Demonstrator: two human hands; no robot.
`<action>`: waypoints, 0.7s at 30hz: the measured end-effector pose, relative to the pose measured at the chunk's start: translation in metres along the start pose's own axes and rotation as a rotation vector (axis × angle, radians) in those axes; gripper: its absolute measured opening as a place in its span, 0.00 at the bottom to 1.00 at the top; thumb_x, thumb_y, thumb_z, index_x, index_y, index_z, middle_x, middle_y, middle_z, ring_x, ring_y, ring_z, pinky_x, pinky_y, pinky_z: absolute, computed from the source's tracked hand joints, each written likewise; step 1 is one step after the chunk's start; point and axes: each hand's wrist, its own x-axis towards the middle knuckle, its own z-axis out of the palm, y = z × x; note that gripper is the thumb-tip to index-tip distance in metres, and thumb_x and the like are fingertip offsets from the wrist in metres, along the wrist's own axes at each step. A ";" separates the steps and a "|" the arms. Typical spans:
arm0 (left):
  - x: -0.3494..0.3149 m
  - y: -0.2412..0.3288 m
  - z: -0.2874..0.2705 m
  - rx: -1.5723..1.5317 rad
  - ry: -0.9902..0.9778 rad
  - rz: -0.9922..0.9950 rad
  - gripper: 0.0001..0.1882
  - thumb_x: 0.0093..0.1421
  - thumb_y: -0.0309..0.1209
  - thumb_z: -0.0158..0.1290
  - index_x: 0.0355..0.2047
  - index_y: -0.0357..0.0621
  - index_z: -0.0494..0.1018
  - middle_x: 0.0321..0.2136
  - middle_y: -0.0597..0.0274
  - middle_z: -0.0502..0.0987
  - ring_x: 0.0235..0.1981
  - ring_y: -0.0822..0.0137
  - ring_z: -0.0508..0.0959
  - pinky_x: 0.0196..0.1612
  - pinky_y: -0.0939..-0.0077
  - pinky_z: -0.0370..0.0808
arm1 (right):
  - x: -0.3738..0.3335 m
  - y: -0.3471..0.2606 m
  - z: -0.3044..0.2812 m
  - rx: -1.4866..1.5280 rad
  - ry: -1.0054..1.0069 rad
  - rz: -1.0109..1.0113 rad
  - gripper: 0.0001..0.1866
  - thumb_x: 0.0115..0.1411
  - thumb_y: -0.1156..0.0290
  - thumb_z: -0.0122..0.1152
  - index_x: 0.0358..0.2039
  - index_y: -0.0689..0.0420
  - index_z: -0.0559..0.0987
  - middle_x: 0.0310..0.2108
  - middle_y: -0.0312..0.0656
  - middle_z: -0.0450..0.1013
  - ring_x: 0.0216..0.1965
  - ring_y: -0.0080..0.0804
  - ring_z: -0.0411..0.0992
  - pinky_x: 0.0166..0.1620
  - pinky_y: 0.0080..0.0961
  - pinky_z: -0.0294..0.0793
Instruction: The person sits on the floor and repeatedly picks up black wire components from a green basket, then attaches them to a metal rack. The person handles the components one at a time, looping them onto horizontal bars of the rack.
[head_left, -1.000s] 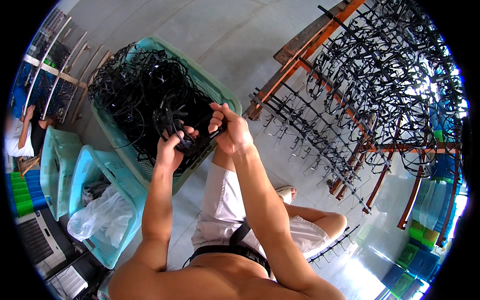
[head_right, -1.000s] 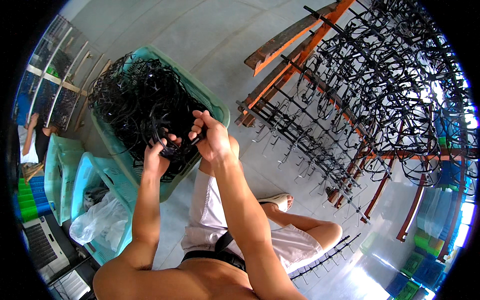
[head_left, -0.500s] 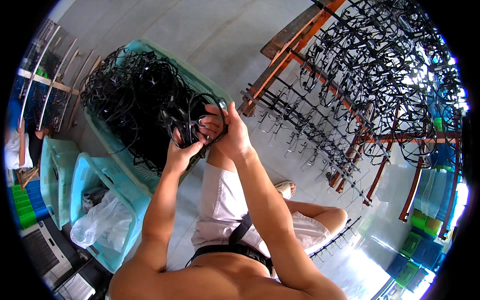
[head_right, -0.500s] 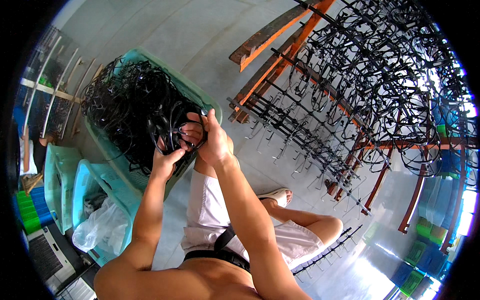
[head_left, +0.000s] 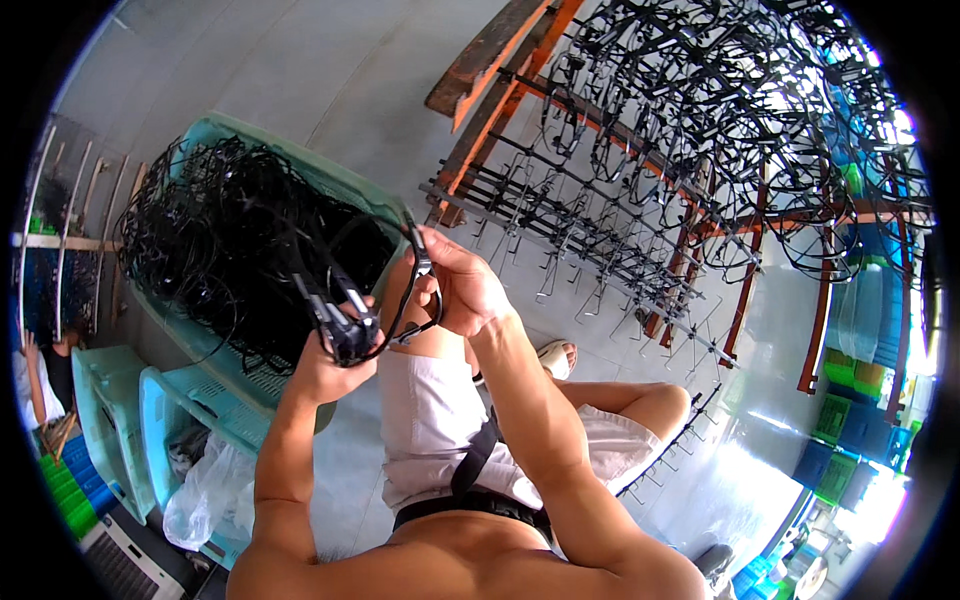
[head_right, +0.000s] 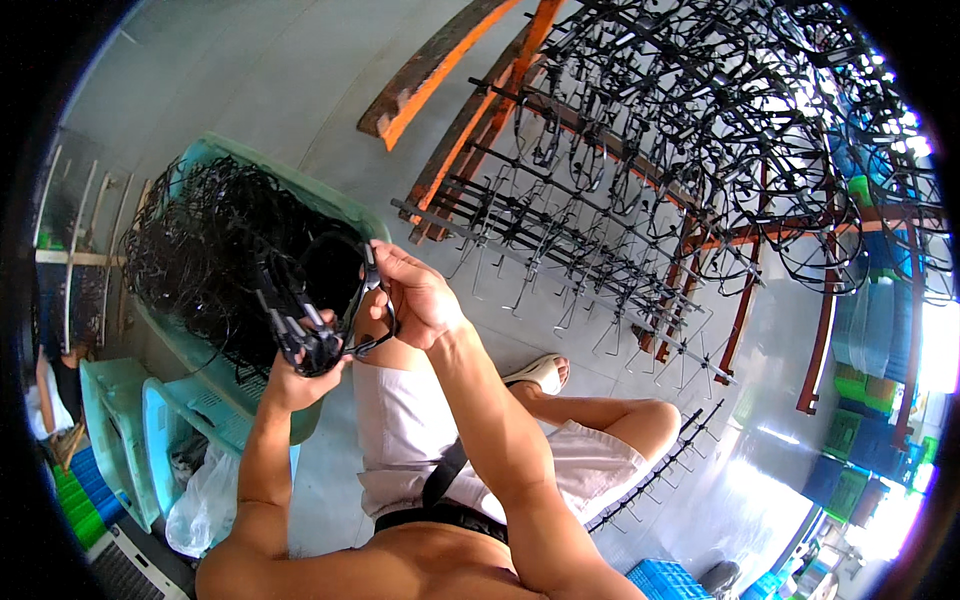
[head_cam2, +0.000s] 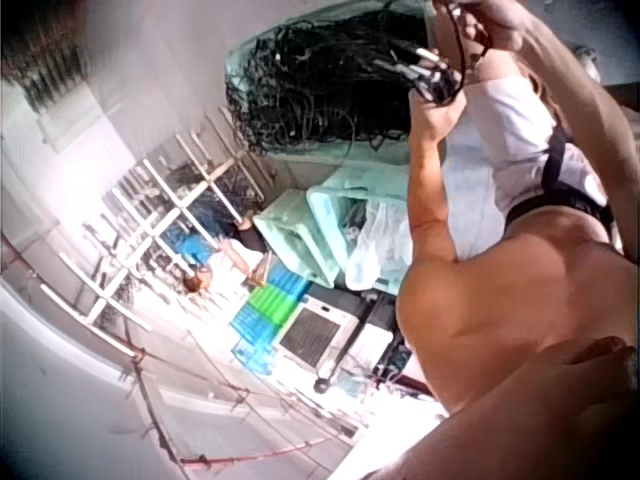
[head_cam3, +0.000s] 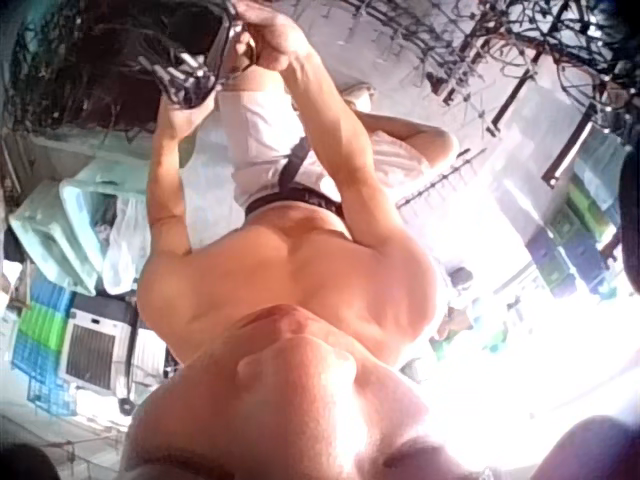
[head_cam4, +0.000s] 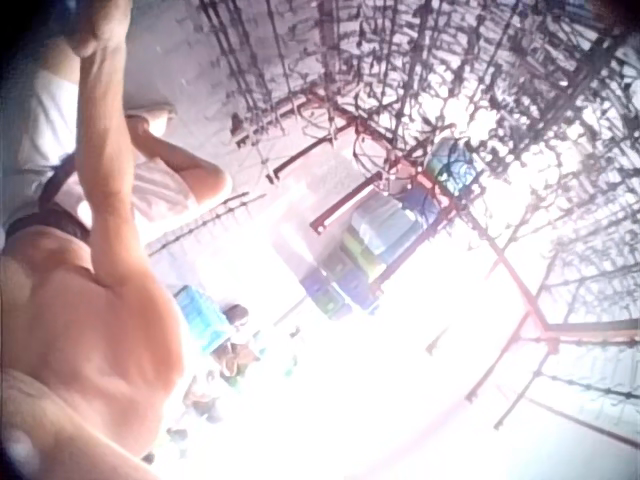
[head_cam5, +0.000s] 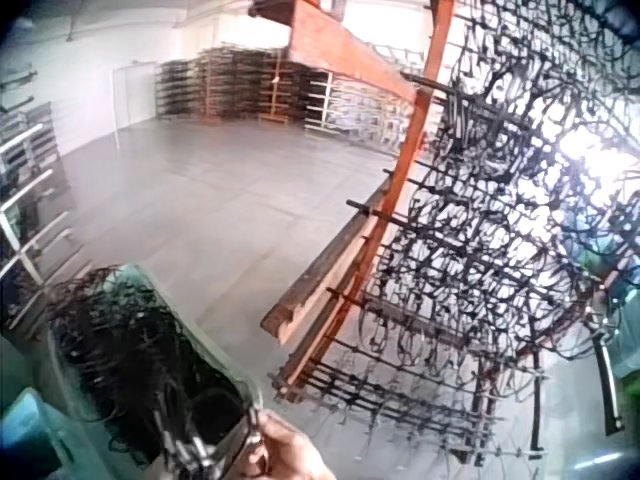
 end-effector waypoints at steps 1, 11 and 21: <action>0.002 -0.001 -0.004 0.006 0.016 -0.085 0.21 0.48 0.17 0.58 0.43 0.36 0.67 0.39 0.58 0.73 0.45 0.68 0.72 0.50 0.69 0.69 | -0.003 0.000 0.004 0.083 -0.009 -0.063 0.14 0.65 0.61 0.47 0.43 0.58 0.70 0.32 0.38 0.73 0.19 0.22 0.67 0.23 0.20 0.75; 0.016 0.029 -0.024 -0.687 0.248 0.049 0.32 0.47 0.16 0.55 0.53 0.39 0.57 0.25 0.63 0.74 0.29 0.61 0.76 0.48 0.56 0.69 | -0.078 -0.078 0.032 -0.153 0.125 -0.394 0.09 0.65 0.68 0.48 0.41 0.58 0.69 0.29 0.38 0.72 0.18 0.20 0.63 0.13 0.14 0.58; 0.116 -0.050 0.037 0.167 0.316 -0.187 0.10 0.51 0.24 0.57 0.36 0.39 0.75 0.29 0.61 0.79 0.29 0.71 0.77 0.39 0.75 0.69 | 0.025 -0.055 -0.008 -0.363 0.287 -0.675 0.10 0.63 0.73 0.51 0.42 0.57 0.61 0.37 0.47 0.74 0.27 0.29 0.73 0.24 0.27 0.74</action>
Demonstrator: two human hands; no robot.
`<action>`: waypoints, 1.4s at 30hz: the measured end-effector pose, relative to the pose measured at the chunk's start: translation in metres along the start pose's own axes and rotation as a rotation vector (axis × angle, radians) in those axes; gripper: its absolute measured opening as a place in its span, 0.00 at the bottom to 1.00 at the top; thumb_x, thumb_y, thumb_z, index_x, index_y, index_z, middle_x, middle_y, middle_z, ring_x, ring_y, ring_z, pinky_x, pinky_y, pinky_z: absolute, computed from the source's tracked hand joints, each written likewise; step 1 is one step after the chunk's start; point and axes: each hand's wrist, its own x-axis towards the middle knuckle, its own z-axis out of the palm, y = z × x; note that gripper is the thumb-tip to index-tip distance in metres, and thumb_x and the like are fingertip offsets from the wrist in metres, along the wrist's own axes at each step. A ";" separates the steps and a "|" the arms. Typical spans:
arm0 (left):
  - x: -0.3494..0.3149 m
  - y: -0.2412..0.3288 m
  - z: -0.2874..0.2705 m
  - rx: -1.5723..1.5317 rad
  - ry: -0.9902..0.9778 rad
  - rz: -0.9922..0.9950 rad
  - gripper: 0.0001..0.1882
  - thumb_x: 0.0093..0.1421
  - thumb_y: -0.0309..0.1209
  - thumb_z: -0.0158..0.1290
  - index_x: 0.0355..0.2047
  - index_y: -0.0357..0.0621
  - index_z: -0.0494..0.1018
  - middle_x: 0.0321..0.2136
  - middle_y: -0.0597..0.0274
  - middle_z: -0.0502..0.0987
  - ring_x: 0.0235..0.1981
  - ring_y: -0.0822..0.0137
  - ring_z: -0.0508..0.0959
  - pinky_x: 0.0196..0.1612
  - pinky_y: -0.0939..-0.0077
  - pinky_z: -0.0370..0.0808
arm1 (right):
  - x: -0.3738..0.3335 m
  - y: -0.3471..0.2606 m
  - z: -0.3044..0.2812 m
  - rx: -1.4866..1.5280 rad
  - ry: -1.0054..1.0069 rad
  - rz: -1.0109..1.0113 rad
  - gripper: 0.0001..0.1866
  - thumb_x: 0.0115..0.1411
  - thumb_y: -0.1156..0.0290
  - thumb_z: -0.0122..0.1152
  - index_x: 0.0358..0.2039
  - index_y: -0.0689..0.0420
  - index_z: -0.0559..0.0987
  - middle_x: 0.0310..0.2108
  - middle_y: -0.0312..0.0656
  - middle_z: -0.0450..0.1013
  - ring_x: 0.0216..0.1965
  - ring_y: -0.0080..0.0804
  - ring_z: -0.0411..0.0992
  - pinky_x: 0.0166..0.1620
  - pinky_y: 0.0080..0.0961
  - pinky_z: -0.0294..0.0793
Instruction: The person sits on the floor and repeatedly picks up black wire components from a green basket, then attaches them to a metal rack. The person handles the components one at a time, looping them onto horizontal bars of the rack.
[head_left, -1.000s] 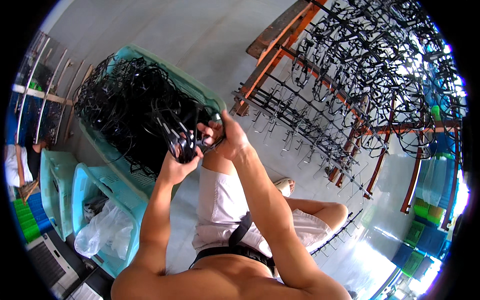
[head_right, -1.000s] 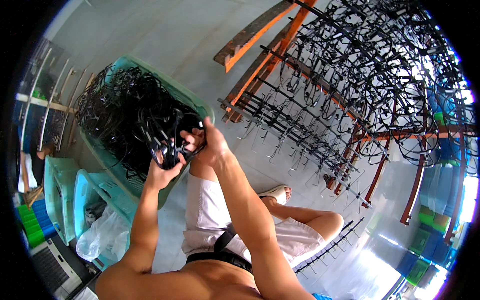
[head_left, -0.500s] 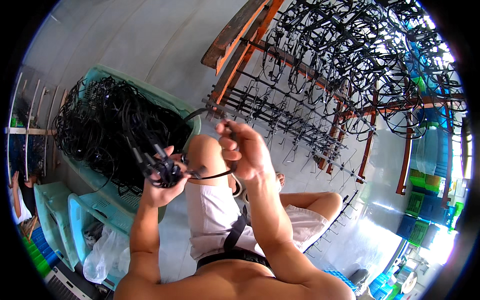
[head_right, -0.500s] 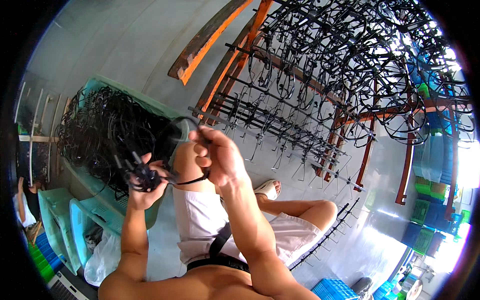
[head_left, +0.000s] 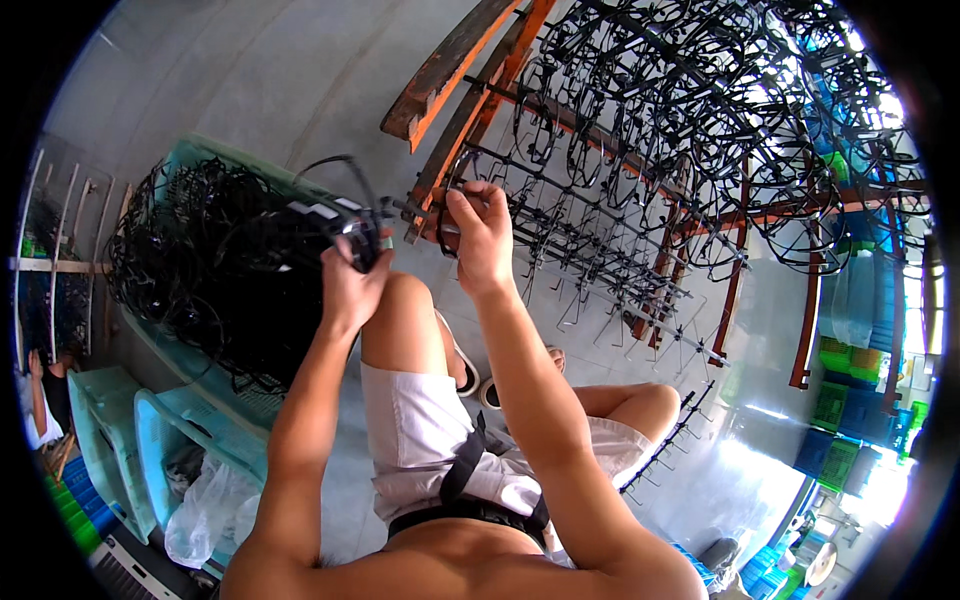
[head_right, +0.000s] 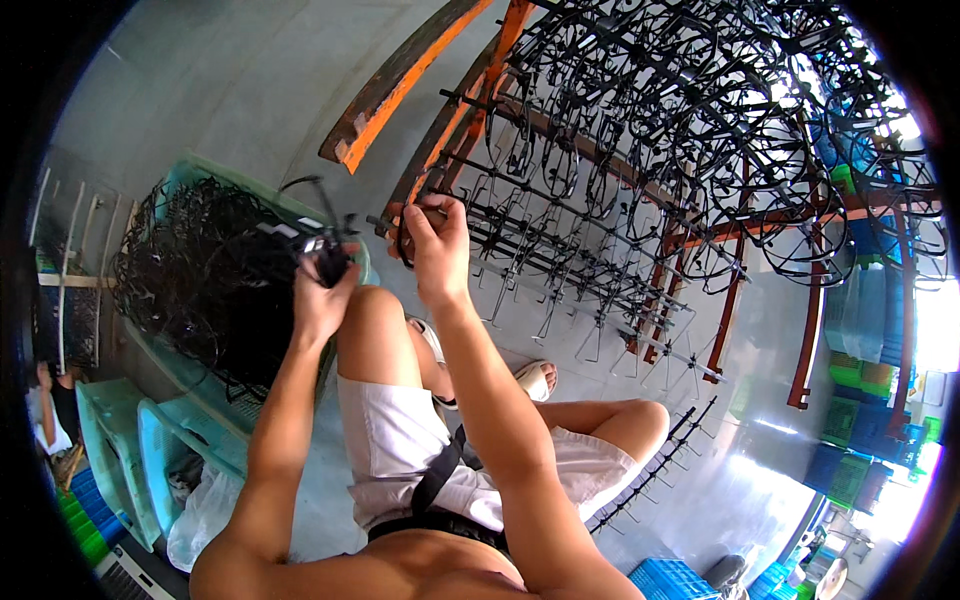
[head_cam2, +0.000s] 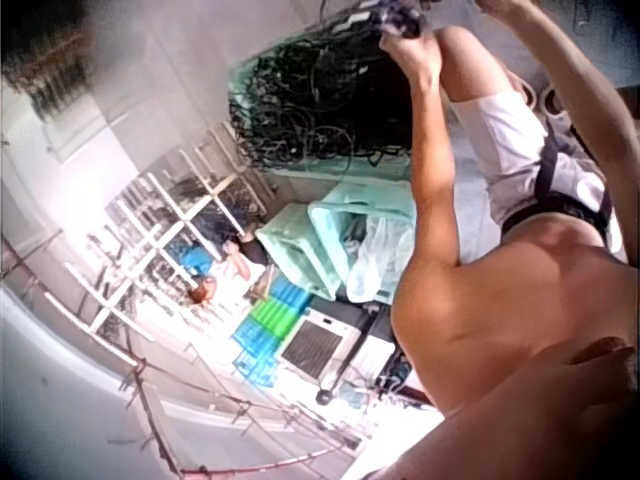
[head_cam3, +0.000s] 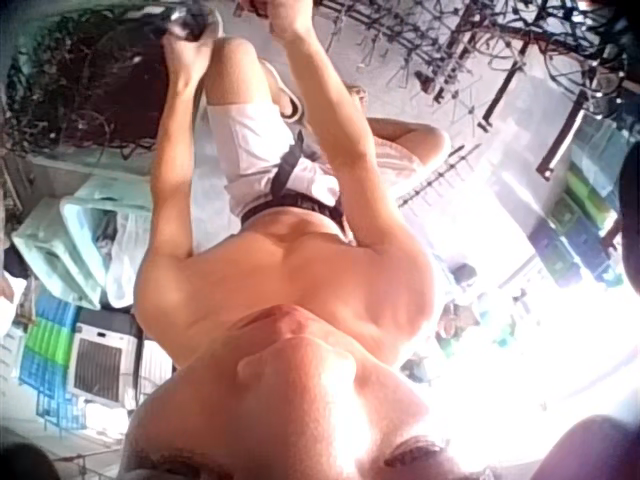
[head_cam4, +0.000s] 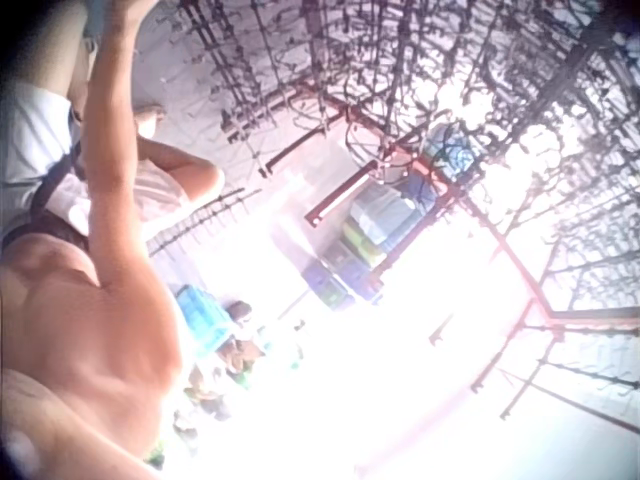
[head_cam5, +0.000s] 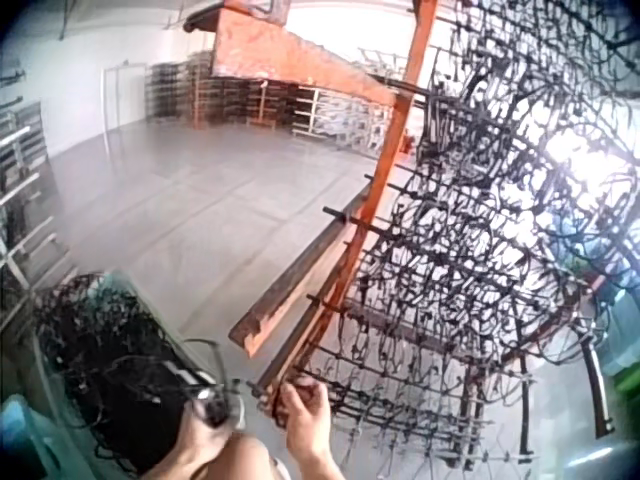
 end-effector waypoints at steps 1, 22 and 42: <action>0.003 0.002 0.008 0.098 -0.048 0.061 0.11 0.50 0.25 0.57 0.36 0.40 0.75 0.30 0.59 0.79 0.29 0.66 0.78 0.40 0.72 0.70 | -0.007 -0.001 0.005 -0.016 0.034 0.005 0.10 0.63 0.73 0.51 0.42 0.56 0.61 0.38 0.47 0.74 0.27 0.29 0.73 0.24 0.26 0.75; 0.012 0.032 0.024 -0.099 -0.078 -0.008 0.11 0.52 0.19 0.55 0.37 0.38 0.68 0.30 0.63 0.76 0.31 0.72 0.76 0.36 0.78 0.73 | -0.001 0.008 -0.013 0.116 0.134 0.111 0.08 0.65 0.73 0.47 0.41 0.55 0.60 0.38 0.43 0.73 0.29 0.29 0.73 0.25 0.26 0.74; -0.023 0.035 0.037 0.465 -0.222 0.383 0.24 0.41 0.33 0.67 0.38 0.43 0.73 0.33 0.59 0.78 0.36 0.59 0.75 0.47 0.66 0.59 | -0.006 0.037 -0.030 0.034 0.098 -0.134 0.08 0.63 0.75 0.51 0.41 0.57 0.63 0.36 0.43 0.75 0.29 0.25 0.72 0.32 0.20 0.73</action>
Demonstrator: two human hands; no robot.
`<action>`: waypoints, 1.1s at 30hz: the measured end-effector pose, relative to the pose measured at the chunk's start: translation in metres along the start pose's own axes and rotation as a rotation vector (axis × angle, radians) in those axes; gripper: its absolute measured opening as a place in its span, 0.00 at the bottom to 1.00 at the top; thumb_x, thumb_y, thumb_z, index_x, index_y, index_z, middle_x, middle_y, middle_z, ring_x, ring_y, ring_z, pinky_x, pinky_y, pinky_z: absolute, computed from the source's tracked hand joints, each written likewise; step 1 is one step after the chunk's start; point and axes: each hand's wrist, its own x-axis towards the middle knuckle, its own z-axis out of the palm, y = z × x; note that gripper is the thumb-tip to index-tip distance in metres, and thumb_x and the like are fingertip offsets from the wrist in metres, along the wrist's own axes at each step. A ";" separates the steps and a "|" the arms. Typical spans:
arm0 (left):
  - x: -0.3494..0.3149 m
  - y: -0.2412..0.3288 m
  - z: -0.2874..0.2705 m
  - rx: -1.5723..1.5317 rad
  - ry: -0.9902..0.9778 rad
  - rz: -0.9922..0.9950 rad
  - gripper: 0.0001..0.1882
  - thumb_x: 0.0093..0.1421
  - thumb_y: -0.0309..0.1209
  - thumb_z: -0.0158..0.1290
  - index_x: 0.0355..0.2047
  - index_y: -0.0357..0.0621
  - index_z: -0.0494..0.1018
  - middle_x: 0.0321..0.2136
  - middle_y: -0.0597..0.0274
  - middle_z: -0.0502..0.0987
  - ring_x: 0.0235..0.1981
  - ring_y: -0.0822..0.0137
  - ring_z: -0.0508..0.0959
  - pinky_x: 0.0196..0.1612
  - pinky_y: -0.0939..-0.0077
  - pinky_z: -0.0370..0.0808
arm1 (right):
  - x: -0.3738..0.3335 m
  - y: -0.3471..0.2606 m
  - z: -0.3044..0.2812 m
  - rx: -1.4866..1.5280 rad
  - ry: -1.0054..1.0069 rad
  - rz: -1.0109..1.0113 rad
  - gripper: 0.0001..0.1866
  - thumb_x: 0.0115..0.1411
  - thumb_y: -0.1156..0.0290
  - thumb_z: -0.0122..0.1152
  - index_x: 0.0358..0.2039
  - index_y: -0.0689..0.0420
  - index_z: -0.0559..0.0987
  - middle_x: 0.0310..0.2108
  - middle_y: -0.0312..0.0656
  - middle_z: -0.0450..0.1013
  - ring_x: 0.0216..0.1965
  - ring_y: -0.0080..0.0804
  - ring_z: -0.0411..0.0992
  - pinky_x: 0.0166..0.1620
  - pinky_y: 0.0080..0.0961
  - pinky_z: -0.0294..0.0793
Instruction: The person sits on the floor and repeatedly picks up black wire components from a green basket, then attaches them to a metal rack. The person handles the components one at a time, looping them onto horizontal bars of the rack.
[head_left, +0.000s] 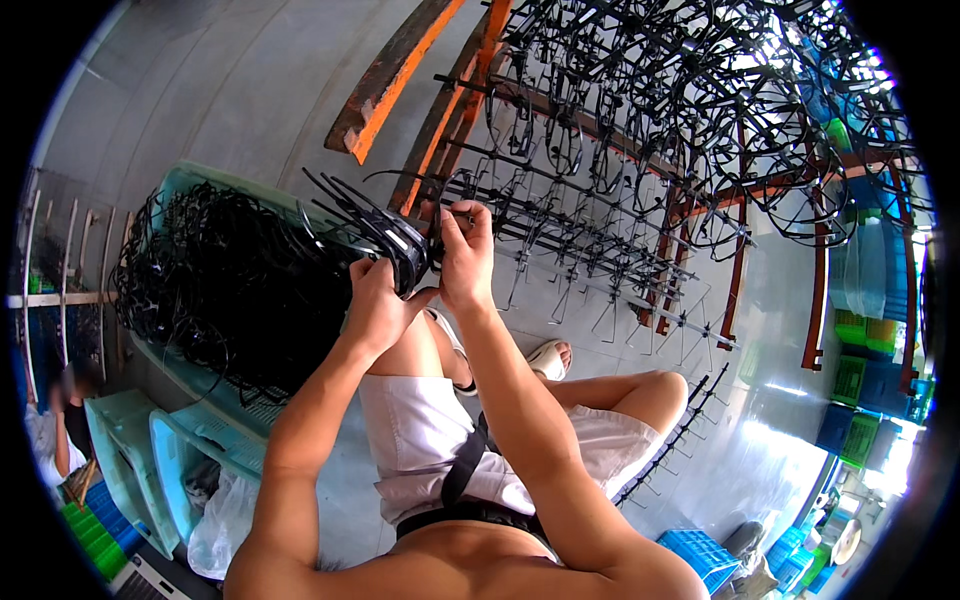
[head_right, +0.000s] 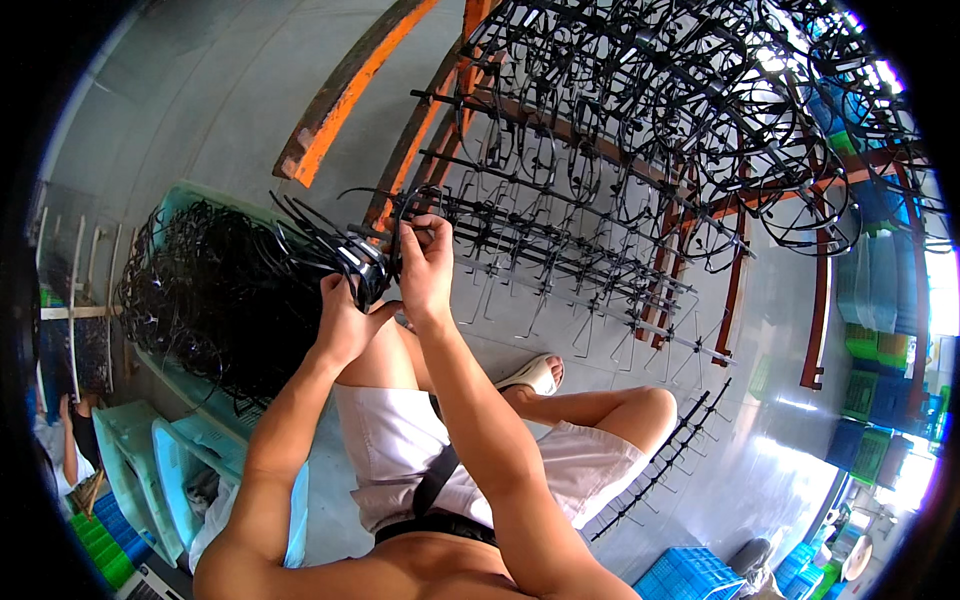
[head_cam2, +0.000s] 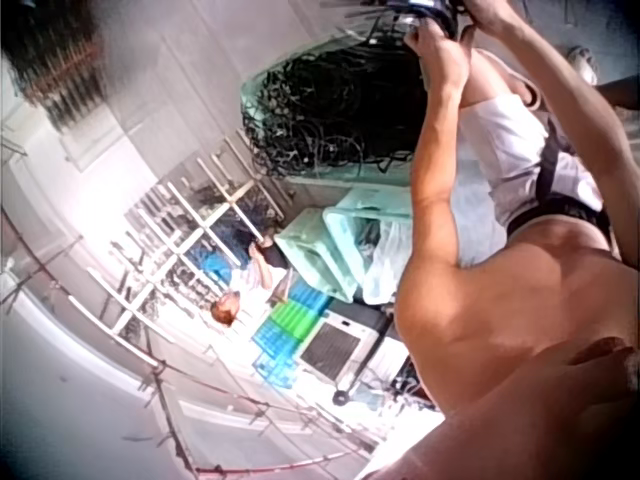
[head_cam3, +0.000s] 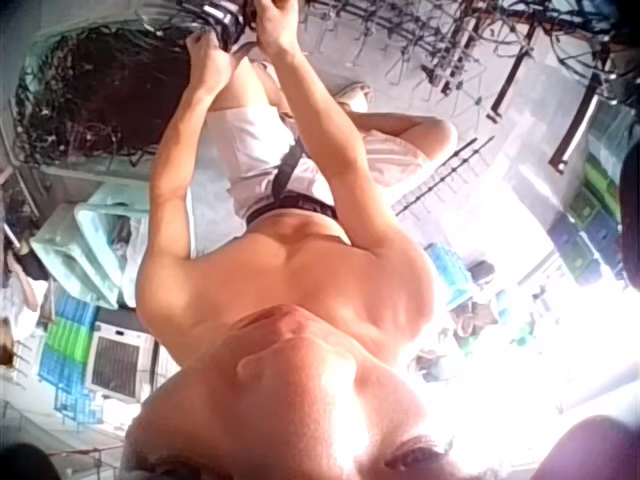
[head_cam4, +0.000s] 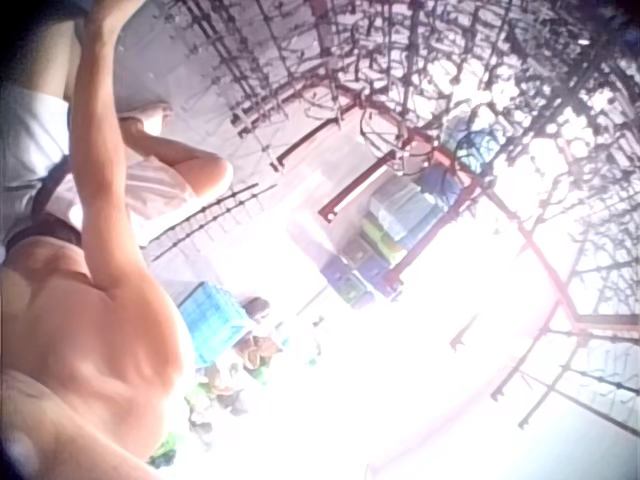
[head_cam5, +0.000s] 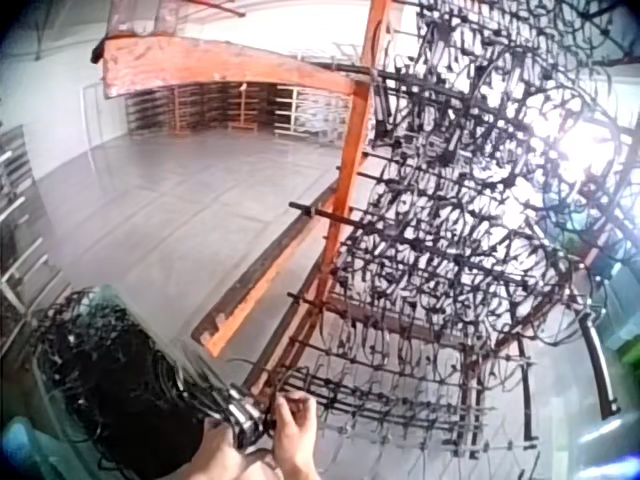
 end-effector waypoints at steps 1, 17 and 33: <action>0.000 0.000 0.000 0.003 0.008 0.022 0.23 0.42 0.33 0.67 0.38 0.43 0.72 0.33 0.60 0.78 0.36 0.59 0.75 0.47 0.66 0.59 | 0.000 0.002 -0.001 -0.002 0.016 -0.004 0.08 0.63 0.75 0.51 0.41 0.57 0.63 0.36 0.43 0.75 0.29 0.24 0.72 0.32 0.20 0.73; 0.002 -0.011 0.010 -0.243 0.070 -0.195 0.27 0.40 0.33 0.69 0.41 0.45 0.71 0.33 0.67 0.78 0.35 0.65 0.76 0.45 0.69 0.60 | -0.014 -0.012 0.003 0.039 0.041 0.006 0.07 0.62 0.77 0.52 0.37 0.58 0.64 0.31 0.41 0.73 0.29 0.21 0.70 0.33 0.19 0.72; 0.020 -0.001 -0.004 -0.446 -0.043 -0.257 0.27 0.38 0.26 0.67 0.41 0.37 0.72 0.35 0.55 0.80 0.37 0.64 0.80 0.43 0.72 0.74 | -0.008 -0.046 0.012 -0.077 0.038 0.218 0.09 0.59 0.76 0.56 0.36 0.60 0.65 0.31 0.44 0.73 0.29 0.28 0.74 0.31 0.24 0.77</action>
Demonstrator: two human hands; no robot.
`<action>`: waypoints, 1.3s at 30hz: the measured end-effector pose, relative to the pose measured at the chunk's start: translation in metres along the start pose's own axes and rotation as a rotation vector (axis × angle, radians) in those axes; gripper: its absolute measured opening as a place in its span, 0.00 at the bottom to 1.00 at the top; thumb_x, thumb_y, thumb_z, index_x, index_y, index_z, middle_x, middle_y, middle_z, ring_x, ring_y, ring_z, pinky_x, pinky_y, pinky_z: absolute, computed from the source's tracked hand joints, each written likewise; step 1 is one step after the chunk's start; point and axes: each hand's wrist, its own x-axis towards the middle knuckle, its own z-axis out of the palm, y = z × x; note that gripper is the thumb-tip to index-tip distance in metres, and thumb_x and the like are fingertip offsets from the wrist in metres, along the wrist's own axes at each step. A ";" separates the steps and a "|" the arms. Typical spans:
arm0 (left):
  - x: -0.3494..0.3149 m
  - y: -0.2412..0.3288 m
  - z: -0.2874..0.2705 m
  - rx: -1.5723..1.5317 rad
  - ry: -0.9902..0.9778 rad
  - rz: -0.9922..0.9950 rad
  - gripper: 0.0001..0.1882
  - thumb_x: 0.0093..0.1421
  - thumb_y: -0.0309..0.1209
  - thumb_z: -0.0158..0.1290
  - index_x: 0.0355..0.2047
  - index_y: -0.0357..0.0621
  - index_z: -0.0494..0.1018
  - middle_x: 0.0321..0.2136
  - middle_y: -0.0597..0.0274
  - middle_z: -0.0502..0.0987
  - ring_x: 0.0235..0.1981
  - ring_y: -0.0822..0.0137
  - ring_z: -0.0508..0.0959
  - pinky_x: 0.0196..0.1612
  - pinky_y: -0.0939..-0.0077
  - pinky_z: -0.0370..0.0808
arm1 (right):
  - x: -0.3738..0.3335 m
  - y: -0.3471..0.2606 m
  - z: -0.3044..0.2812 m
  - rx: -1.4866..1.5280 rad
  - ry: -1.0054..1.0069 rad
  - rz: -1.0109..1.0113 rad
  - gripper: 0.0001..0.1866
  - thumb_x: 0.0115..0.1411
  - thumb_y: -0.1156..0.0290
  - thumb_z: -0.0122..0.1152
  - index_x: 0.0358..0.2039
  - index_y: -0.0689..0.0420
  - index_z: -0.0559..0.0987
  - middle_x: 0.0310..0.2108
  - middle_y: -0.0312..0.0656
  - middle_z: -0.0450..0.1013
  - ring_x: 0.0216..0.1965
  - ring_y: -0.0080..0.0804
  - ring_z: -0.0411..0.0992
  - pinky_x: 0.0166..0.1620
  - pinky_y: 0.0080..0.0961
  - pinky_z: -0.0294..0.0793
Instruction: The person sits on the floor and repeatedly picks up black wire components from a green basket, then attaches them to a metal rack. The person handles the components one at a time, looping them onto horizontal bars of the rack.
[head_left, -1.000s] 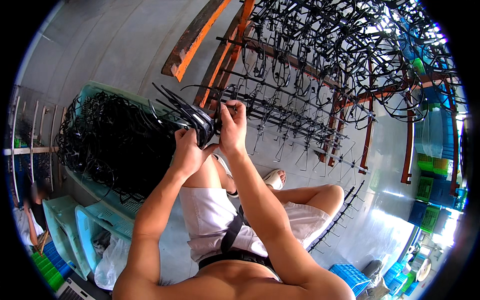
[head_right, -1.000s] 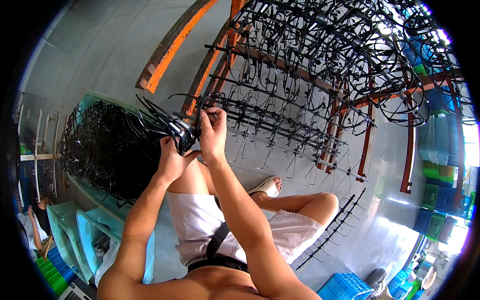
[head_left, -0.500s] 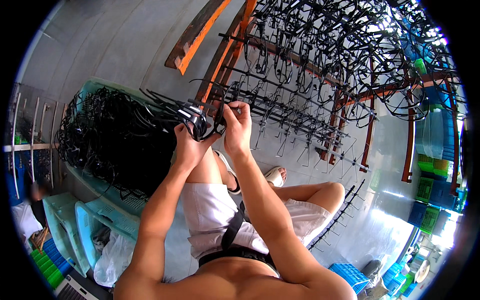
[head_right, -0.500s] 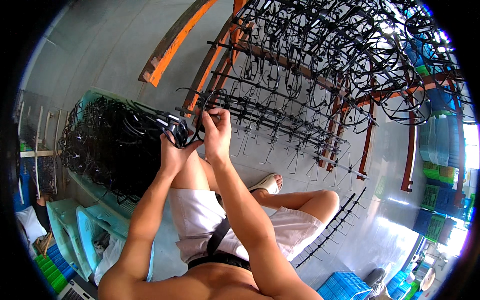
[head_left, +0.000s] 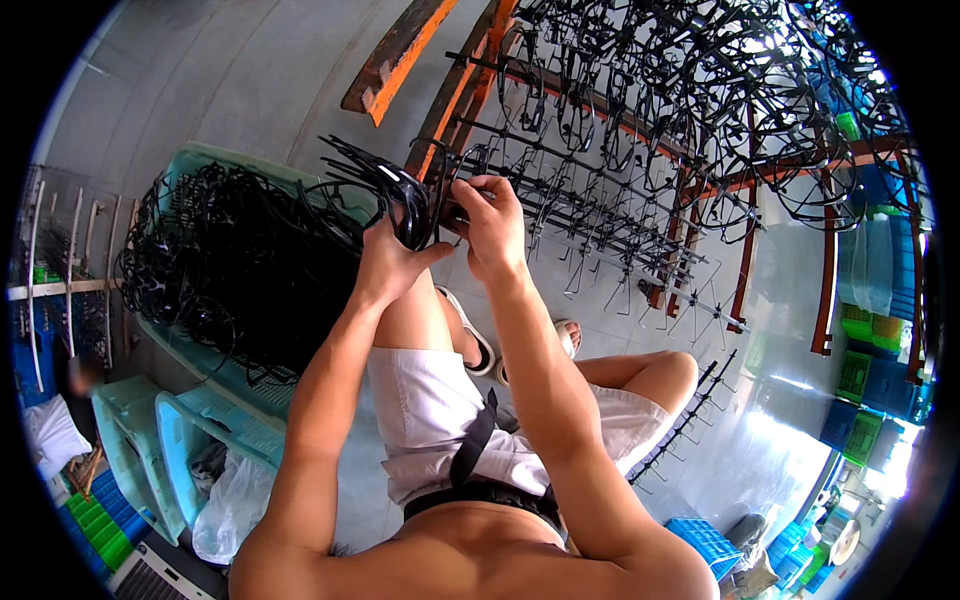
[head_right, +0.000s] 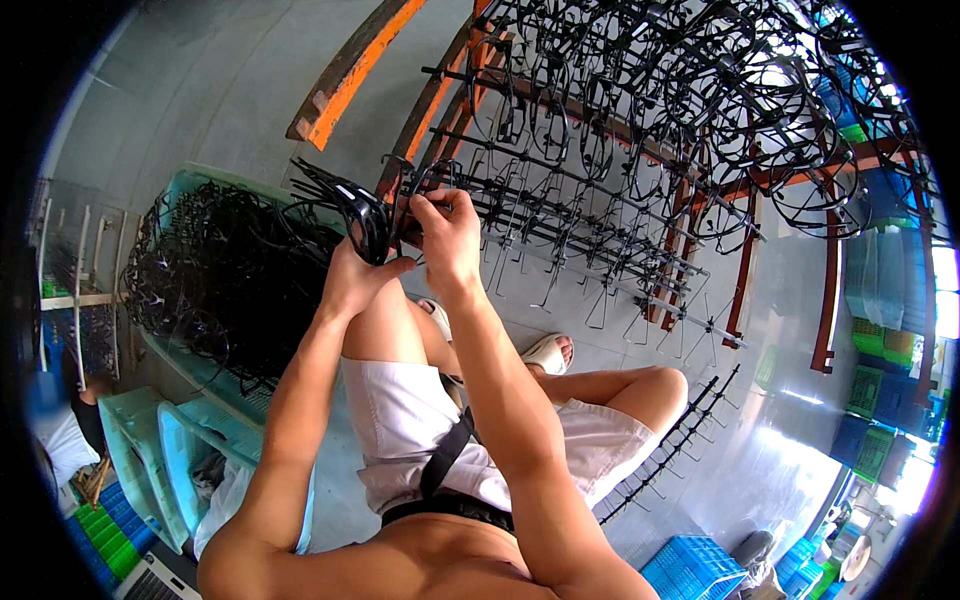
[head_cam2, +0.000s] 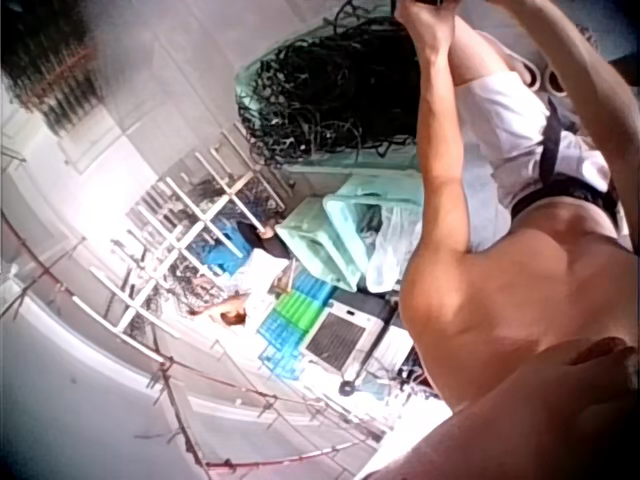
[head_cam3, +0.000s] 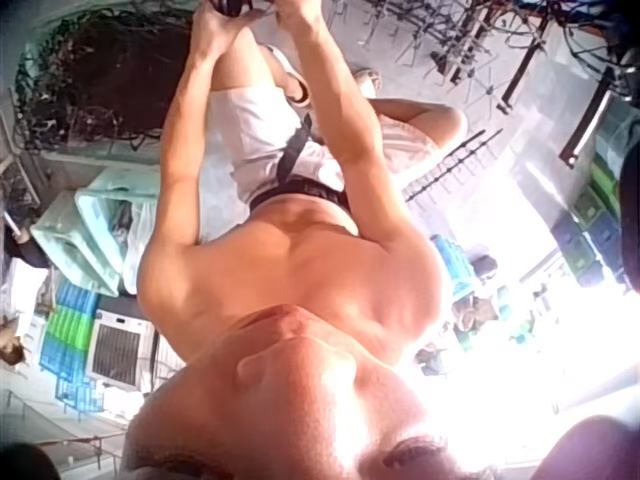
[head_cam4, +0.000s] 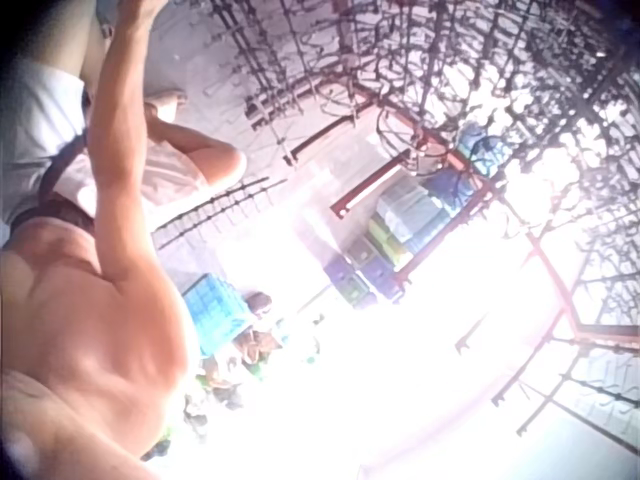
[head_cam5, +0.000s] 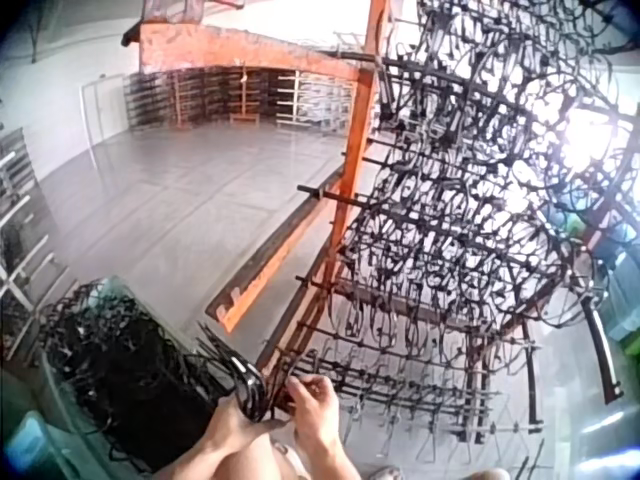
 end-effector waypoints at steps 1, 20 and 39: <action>0.000 -0.004 0.001 -0.038 0.016 0.024 0.26 0.39 0.26 0.67 0.40 0.37 0.72 0.34 0.56 0.80 0.36 0.65 0.79 0.42 0.72 0.74 | 0.000 -0.001 -0.001 -0.020 -0.015 0.015 0.09 0.60 0.75 0.56 0.36 0.59 0.65 0.32 0.44 0.74 0.29 0.28 0.74 0.32 0.24 0.77; -0.103 0.034 -0.045 -0.684 -0.070 -0.072 0.15 0.60 0.24 0.48 0.48 0.36 0.66 0.36 0.66 0.73 0.34 0.79 0.71 0.37 0.82 0.71 | -0.084 0.006 0.020 -0.254 -0.604 0.084 0.22 0.65 0.59 0.50 0.49 0.65 0.69 0.40 0.43 0.68 0.41 0.26 0.66 0.47 0.24 0.67; -0.149 0.040 -0.022 -0.869 -0.033 0.061 0.15 0.54 0.34 0.56 0.38 0.37 0.70 0.36 0.55 0.76 0.32 0.67 0.72 0.39 0.75 0.68 | -0.138 -0.026 0.013 0.311 -0.536 0.175 0.10 0.63 0.66 0.53 0.39 0.59 0.73 0.38 0.42 0.70 0.31 0.28 0.70 0.33 0.27 0.72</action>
